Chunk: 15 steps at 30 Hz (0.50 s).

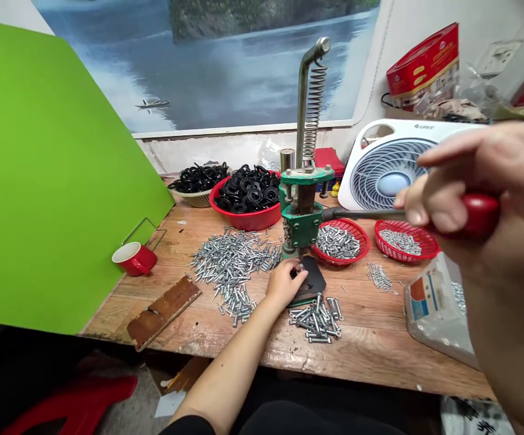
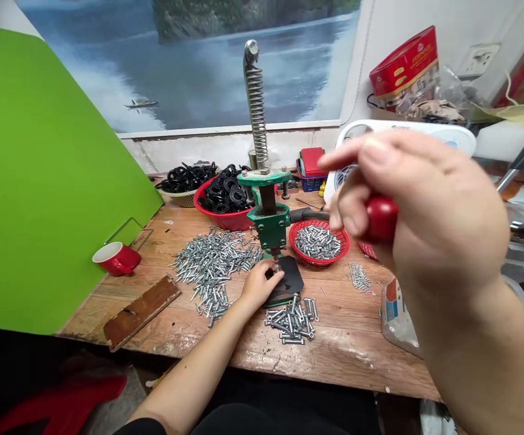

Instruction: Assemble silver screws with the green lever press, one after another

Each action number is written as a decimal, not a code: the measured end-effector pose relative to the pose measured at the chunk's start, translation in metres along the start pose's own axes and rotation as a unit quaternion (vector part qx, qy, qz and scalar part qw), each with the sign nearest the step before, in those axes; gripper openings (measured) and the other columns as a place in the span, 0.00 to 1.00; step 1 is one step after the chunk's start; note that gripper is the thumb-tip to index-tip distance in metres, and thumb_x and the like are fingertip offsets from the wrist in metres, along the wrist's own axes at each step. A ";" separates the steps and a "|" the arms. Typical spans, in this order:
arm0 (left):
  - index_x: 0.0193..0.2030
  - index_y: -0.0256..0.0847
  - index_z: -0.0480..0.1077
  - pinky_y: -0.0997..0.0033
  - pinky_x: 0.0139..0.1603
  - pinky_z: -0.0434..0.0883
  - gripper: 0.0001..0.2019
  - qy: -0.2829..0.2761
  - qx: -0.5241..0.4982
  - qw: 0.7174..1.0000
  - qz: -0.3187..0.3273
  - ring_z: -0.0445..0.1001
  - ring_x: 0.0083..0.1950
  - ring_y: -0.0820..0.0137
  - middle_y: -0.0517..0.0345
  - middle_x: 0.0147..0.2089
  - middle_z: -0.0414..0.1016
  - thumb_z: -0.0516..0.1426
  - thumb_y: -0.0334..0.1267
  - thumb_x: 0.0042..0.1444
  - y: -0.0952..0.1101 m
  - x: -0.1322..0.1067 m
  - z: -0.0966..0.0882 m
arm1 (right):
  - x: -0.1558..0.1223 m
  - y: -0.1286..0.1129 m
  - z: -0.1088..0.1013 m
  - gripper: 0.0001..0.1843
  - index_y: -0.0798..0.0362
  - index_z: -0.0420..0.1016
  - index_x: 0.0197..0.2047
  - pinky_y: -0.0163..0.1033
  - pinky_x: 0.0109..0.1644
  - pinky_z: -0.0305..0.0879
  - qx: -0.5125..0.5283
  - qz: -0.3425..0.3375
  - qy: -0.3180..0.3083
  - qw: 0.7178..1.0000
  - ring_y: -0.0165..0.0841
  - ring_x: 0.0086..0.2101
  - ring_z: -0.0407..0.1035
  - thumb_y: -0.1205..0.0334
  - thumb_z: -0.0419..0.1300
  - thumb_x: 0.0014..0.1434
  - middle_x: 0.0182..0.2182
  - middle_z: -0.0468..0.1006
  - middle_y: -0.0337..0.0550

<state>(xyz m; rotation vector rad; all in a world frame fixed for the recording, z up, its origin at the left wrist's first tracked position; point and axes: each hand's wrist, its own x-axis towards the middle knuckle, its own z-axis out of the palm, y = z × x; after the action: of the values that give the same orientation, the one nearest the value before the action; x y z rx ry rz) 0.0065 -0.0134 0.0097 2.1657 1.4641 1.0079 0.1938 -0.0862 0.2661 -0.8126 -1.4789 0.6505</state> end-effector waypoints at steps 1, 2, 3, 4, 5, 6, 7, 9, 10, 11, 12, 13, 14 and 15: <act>0.33 0.40 0.68 0.64 0.48 0.66 0.05 -0.001 0.004 1.000 -0.002 0.69 0.46 0.67 0.54 0.43 0.72 0.57 0.37 0.50 0.001 -0.002 0.000 | 0.009 -0.002 0.002 0.19 0.52 0.74 0.34 0.34 0.27 0.59 0.004 -0.006 0.002 1.000 0.23 0.22 0.64 0.54 0.44 0.62 0.16 0.62 0.36; 0.33 0.40 0.68 0.63 0.49 0.66 0.05 -0.004 0.008 1.000 0.000 0.69 0.46 0.67 0.54 0.44 0.72 0.57 0.38 0.51 0.002 -0.003 -0.001 | 0.018 -0.002 0.004 0.24 0.53 0.73 0.34 0.34 0.29 0.59 0.012 -0.013 0.001 1.000 0.21 0.24 0.64 0.50 0.41 0.62 0.19 0.64 0.36; 0.33 0.41 0.69 0.63 0.50 0.66 0.05 -0.010 0.010 1.000 0.006 0.69 0.47 0.66 0.54 0.45 0.72 0.57 0.38 0.51 0.004 -0.005 -0.001 | 0.025 -0.002 0.004 0.28 0.53 0.73 0.33 0.34 0.31 0.59 0.022 -0.022 -0.003 1.000 0.21 0.25 0.64 0.47 0.37 0.61 0.21 0.65 0.36; 0.33 0.41 0.69 0.62 0.50 0.66 0.05 -0.014 0.007 1.000 0.012 0.69 0.47 0.66 0.54 0.45 0.72 0.57 0.39 0.51 0.004 -0.006 -0.001 | 0.031 0.000 0.004 0.31 0.54 0.73 0.33 0.34 0.32 0.59 0.030 -0.031 -0.011 0.999 0.20 0.27 0.64 0.44 0.35 0.60 0.23 0.65 0.36; 0.33 0.41 0.69 0.62 0.50 0.66 0.05 -0.015 -0.001 1.000 0.013 0.69 0.47 0.66 0.54 0.45 0.72 0.57 0.39 0.51 0.004 -0.006 -0.001 | 0.036 0.001 0.003 0.33 0.54 0.73 0.33 0.35 0.34 0.59 0.034 -0.039 -0.019 0.998 0.20 0.27 0.64 0.42 0.33 0.58 0.24 0.65 0.36; 0.34 0.41 0.70 0.62 0.50 0.66 0.05 -0.014 -0.014 1.000 0.011 0.69 0.48 0.66 0.54 0.45 0.72 0.56 0.38 0.52 0.004 -0.007 -0.001 | 0.040 0.003 0.002 0.35 0.55 0.72 0.33 0.37 0.35 0.59 0.036 -0.045 -0.030 0.998 0.21 0.28 0.65 0.41 0.31 0.57 0.24 0.65 0.36; 0.35 0.41 0.70 0.62 0.50 0.66 0.06 -0.012 -0.027 1.000 0.006 0.69 0.48 0.67 0.54 0.46 0.72 0.55 0.38 0.52 0.003 -0.007 -0.001 | 0.044 0.004 0.002 0.36 0.55 0.72 0.35 0.38 0.35 0.60 0.037 -0.051 -0.042 0.997 0.21 0.28 0.65 0.41 0.30 0.57 0.24 0.65 0.36; 0.38 0.40 0.70 0.63 0.51 0.66 0.07 -0.015 -0.053 0.998 0.002 0.69 0.49 0.68 0.54 0.47 0.72 0.53 0.36 0.54 0.000 -0.008 -0.002 | 0.049 0.006 0.001 0.36 0.56 0.71 0.38 0.39 0.35 0.60 0.037 -0.060 -0.062 0.996 0.22 0.28 0.64 0.42 0.29 0.58 0.26 0.65 0.37; 0.39 0.41 0.70 0.64 0.52 0.66 0.07 -0.022 -0.063 0.998 0.007 0.69 0.50 0.69 0.54 0.48 0.71 0.52 0.35 0.55 -0.002 -0.008 -0.004 | 0.050 0.006 0.002 0.34 0.57 0.71 0.40 0.38 0.34 0.59 0.037 -0.065 -0.064 0.995 0.22 0.28 0.64 0.44 0.31 0.59 0.26 0.65 0.36; 0.39 0.41 0.70 0.64 0.53 0.65 0.08 -0.031 -0.070 0.997 0.016 0.68 0.51 0.69 0.55 0.49 0.71 0.52 0.34 0.55 -0.004 -0.007 -0.005 | 0.051 0.006 0.003 0.30 0.57 0.71 0.40 0.37 0.34 0.59 0.035 -0.072 -0.061 0.995 0.21 0.28 0.63 0.47 0.34 0.61 0.26 0.64 0.36; 0.40 0.41 0.70 0.65 0.54 0.65 0.08 -0.041 -0.074 0.996 0.025 0.68 0.51 0.70 0.55 0.50 0.70 0.51 0.33 0.56 -0.005 -0.007 -0.006 | 0.052 0.006 0.004 0.25 0.58 0.70 0.41 0.36 0.33 0.59 0.033 -0.077 -0.055 0.995 0.20 0.27 0.62 0.51 0.38 0.62 0.25 0.63 0.35; 0.41 0.41 0.70 0.65 0.54 0.65 0.09 -0.049 -0.074 0.995 0.033 0.67 0.52 0.70 0.55 0.51 0.70 0.51 0.33 0.56 -0.006 -0.007 -0.007 | 0.053 0.006 0.006 0.20 0.58 0.70 0.40 0.35 0.32 0.59 0.033 -0.082 -0.048 0.995 0.19 0.26 0.61 0.54 0.42 0.62 0.23 0.61 0.34; 0.41 0.42 0.69 0.64 0.54 0.64 0.09 -0.056 -0.073 0.995 0.038 0.67 0.53 0.70 0.55 0.51 0.69 0.50 0.33 0.56 -0.007 -0.006 -0.008 | 0.054 0.005 0.007 0.17 0.59 0.71 0.40 0.34 0.31 0.59 0.032 -0.085 -0.042 0.995 0.19 0.24 0.59 0.57 0.46 0.61 0.21 0.59 0.34; 0.43 0.42 0.69 0.64 0.55 0.64 0.10 -0.062 -0.070 0.995 0.040 0.67 0.53 0.69 0.55 0.52 0.69 0.50 0.33 0.57 -0.008 -0.006 -0.008 | 0.056 0.005 0.009 0.15 0.60 0.71 0.39 0.33 0.29 0.59 0.032 -0.085 -0.038 0.995 0.19 0.23 0.58 0.59 0.48 0.60 0.19 0.58 0.33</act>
<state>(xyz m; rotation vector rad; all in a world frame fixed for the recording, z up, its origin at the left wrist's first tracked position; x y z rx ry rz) -0.0056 -0.0163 0.0084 2.1592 1.2240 0.9544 0.1866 -0.0376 0.2948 -0.6099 -1.5688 0.6031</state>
